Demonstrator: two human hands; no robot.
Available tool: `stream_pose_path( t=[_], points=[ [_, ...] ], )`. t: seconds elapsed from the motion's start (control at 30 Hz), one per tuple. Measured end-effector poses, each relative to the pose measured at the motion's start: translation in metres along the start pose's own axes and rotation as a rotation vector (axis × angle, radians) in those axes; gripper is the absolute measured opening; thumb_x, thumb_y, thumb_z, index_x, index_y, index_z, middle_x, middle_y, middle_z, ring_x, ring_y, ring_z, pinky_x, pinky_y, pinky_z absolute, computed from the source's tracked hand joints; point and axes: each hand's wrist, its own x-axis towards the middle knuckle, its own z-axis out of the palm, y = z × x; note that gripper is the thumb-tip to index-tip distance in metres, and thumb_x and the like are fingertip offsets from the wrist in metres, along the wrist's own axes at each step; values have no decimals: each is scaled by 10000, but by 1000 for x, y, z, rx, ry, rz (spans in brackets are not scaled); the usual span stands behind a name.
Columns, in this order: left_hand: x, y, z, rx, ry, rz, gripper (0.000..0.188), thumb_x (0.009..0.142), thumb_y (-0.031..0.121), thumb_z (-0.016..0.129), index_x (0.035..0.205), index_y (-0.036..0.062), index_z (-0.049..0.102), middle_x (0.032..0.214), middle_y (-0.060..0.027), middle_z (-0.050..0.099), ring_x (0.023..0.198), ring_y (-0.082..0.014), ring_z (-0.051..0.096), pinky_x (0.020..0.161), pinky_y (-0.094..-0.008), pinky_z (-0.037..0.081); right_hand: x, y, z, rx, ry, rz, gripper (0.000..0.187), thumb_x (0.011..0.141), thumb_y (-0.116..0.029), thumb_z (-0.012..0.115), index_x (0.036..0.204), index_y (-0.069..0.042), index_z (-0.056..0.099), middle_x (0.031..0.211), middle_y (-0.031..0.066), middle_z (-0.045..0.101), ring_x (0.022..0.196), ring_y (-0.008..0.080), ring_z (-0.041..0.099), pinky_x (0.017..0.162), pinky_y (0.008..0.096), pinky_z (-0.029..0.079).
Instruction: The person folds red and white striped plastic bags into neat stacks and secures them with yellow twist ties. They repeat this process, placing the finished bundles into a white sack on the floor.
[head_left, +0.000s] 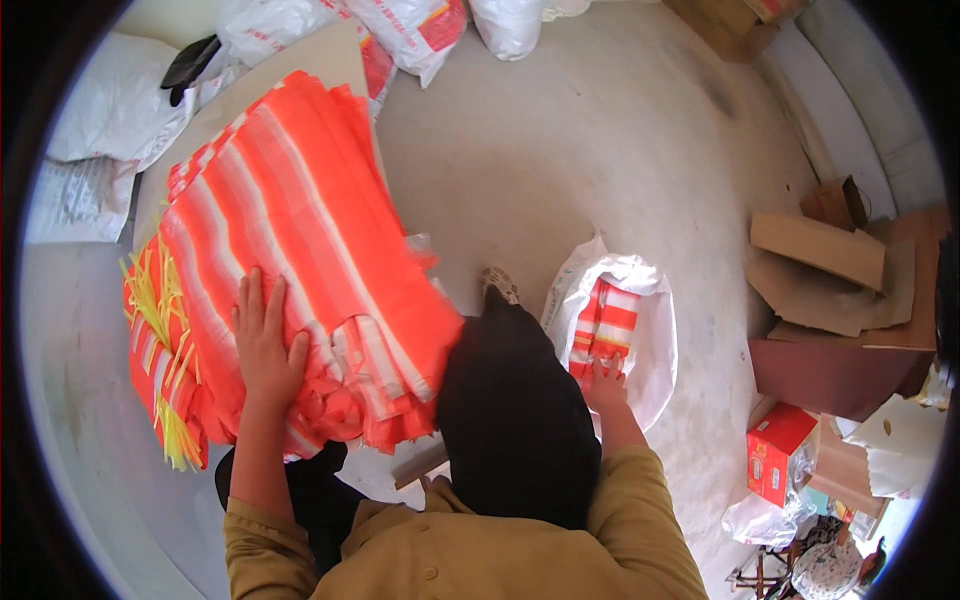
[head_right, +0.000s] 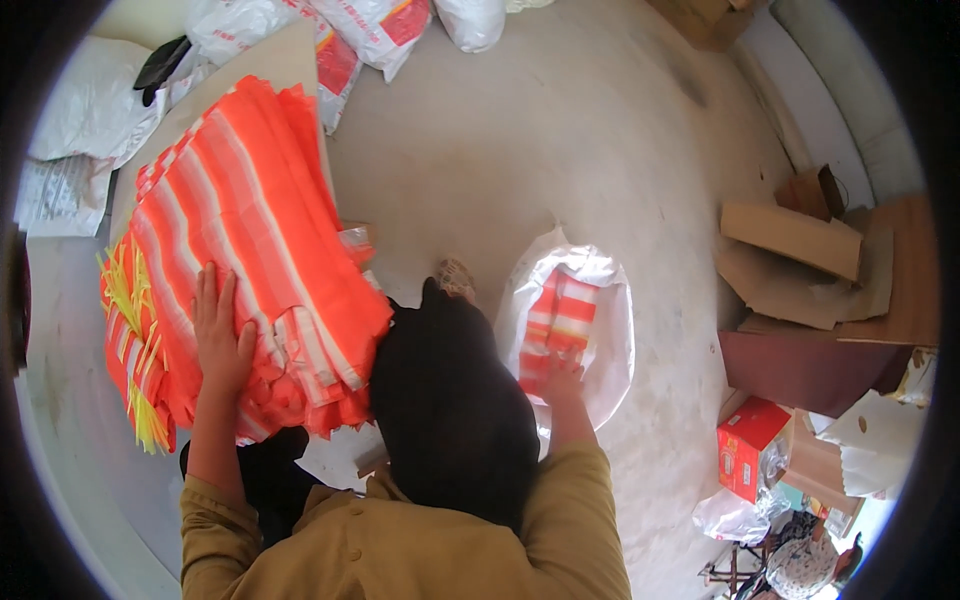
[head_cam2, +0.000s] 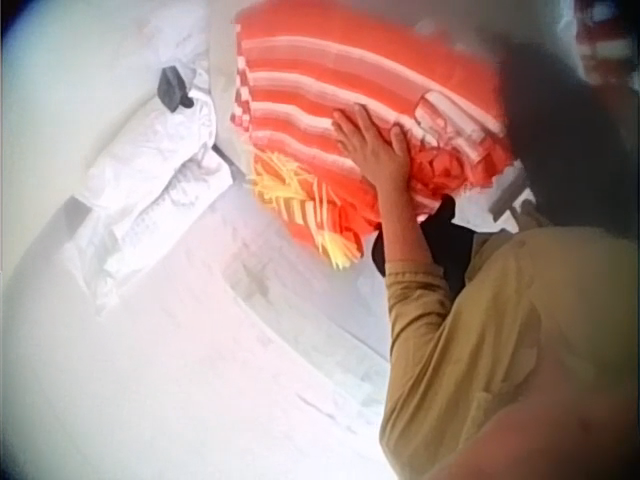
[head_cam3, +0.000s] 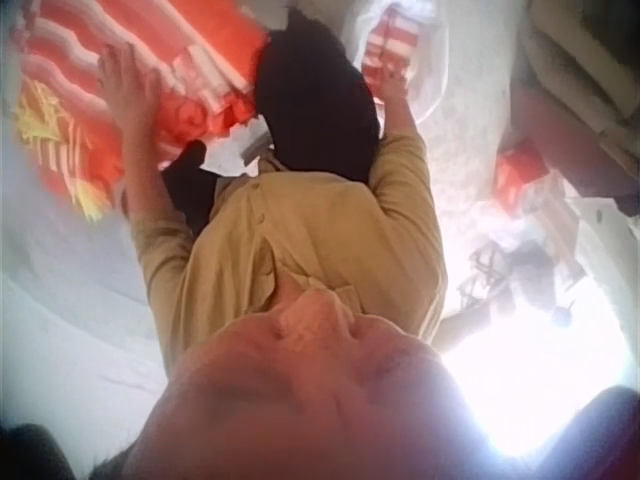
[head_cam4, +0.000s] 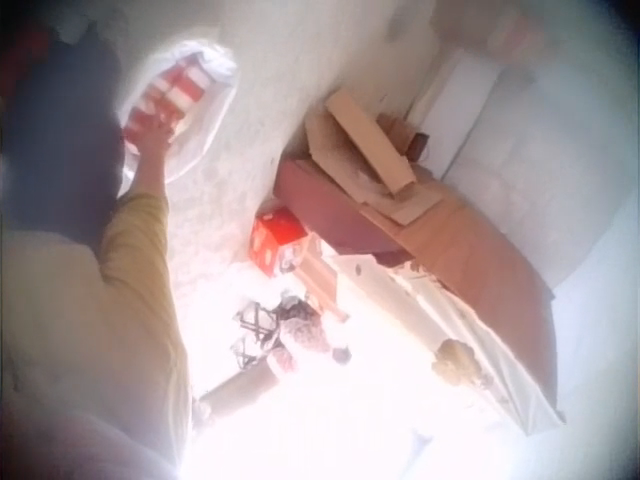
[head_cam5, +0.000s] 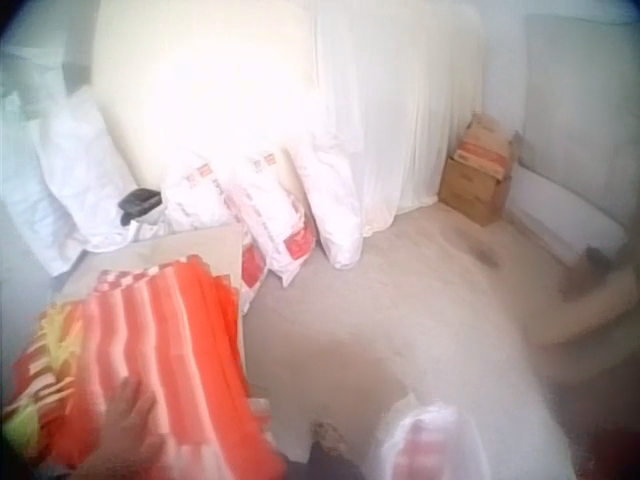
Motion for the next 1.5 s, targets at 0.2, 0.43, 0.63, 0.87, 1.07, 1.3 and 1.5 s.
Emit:
stream_pose_path(
  t=[0.2,0.43,0.63,0.87,1.07,1.3,1.5],
  points=[
    [6,-2,1,-35,-74,-18,778,942,414,691,1630,192,402,1738,-198,217,1594,-448,211,1238,-655,233,-7,9,-8,91,369,-184,521,1037,-290,542,1554,-242,498,1694,209,303,1527,477,324,1174,627,365],
    [11,-20,-39,-358,-227,-55,691,1008,373,613,1637,186,395,1744,-178,224,1604,-457,164,1272,-620,176,-3,-24,-117,353,593,-359,721,995,-328,676,1609,-88,384,1651,281,327,1496,488,361,1229,557,338],
    [-42,-43,-53,-159,-134,-179,641,1002,383,625,1598,214,460,1731,-137,279,1596,-447,201,1253,-664,198,-105,-159,-285,461,780,-809,628,1028,-136,584,1606,-19,368,1693,224,310,1563,412,301,1263,456,304],
    [-42,-49,-49,-186,-36,-172,631,966,418,673,1560,275,517,1729,-116,283,1611,-402,187,1242,-690,202,-215,-341,-321,-119,740,-1254,695,923,-236,720,1561,-92,484,1693,186,312,1581,426,235,1274,570,236],
    [-35,-72,-29,-204,-1,-215,649,934,378,709,1550,289,527,1722,-94,292,1601,-408,205,1227,-689,252,-180,-416,-301,-255,652,-1314,650,941,-364,688,1540,-171,526,1686,167,332,1578,460,208,1270,608,211],
    [-34,-82,-30,-286,7,-226,647,920,369,728,1533,286,540,1709,-107,307,1594,-432,205,1225,-689,266,-199,-394,-299,-47,521,-1284,638,890,-279,751,1476,-112,562,1658,206,368,1530,496,294,1234,623,277],
    [-30,-81,-30,-274,-5,-237,657,914,382,736,1531,281,536,1707,-119,307,1589,-443,214,1226,-692,264,-245,-357,-264,-101,566,-1382,520,799,-120,810,1274,-67,606,1641,197,399,1492,476,375,1188,580,362]
  ],
)
